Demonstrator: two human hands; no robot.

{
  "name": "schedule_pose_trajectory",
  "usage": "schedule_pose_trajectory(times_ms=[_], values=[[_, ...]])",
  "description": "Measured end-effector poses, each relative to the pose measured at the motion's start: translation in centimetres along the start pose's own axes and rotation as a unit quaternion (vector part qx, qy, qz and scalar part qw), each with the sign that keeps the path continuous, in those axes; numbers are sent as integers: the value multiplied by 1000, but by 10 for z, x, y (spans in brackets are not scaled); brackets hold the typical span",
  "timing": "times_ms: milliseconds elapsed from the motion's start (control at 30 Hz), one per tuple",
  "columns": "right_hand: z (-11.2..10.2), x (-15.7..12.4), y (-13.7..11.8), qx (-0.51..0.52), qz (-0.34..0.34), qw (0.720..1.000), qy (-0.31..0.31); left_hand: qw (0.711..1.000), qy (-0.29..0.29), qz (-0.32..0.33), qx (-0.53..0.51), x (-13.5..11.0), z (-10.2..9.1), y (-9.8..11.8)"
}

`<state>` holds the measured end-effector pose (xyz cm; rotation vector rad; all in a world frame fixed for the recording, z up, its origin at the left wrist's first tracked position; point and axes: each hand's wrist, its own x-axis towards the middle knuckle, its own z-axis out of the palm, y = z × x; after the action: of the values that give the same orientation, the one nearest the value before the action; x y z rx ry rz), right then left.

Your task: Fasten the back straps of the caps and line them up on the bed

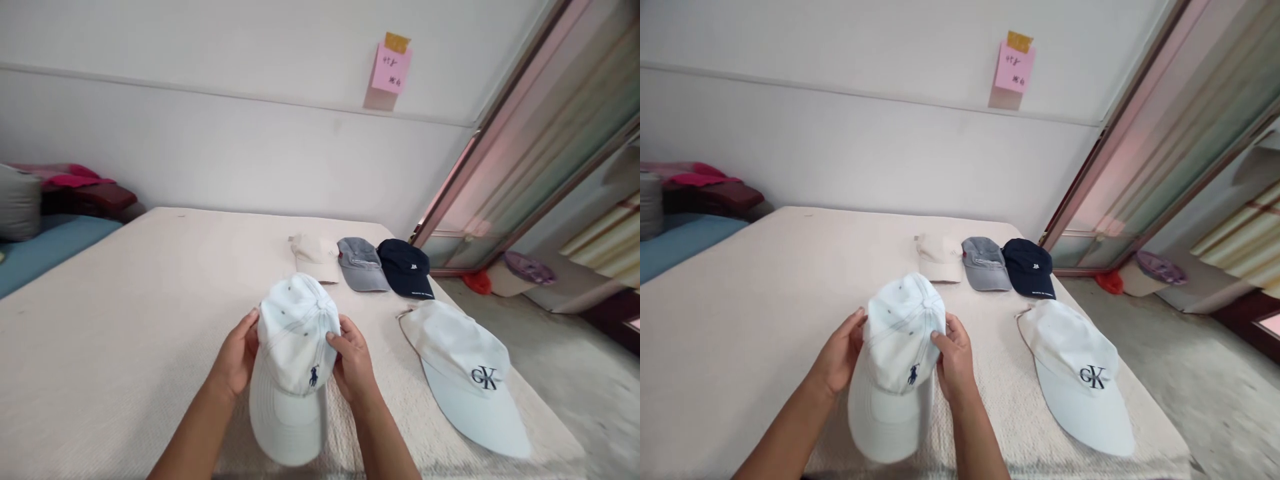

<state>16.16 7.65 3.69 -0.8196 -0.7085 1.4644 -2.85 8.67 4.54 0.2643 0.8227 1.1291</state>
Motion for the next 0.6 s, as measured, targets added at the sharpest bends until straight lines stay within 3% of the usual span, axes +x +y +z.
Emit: schedule_pose_trajectory(times_ms=[133, 233, 300, 400, 467, 533, 600], values=[[11, 0, 6, -17, 59, 995, -83, 999, 23, 4, -24, -8, -5, 12], [12, 6, 18, -109, 75, 988, -80, 988, 46, 145, 10, -13, -10, 15], [10, 14, 28, -203, 48, 978, -14, 967, 68, 237, 61, -15, -15, 15], [8, 23, 36, -314, -64, 942, 99, 921, 76, 305, 228, -14, -26, 12], [11, 22, 33, -353, -178, 910, 123, 877, 43, 319, 357, -15, -29, 10], [19, 16, 27, -387, -284, 874, 83, 843, -4, 308, 441, -17, -27, 10], [29, 6, 21, -415, -348, 841, -5, 826, -51, 282, 486, -21, -22, 10]])
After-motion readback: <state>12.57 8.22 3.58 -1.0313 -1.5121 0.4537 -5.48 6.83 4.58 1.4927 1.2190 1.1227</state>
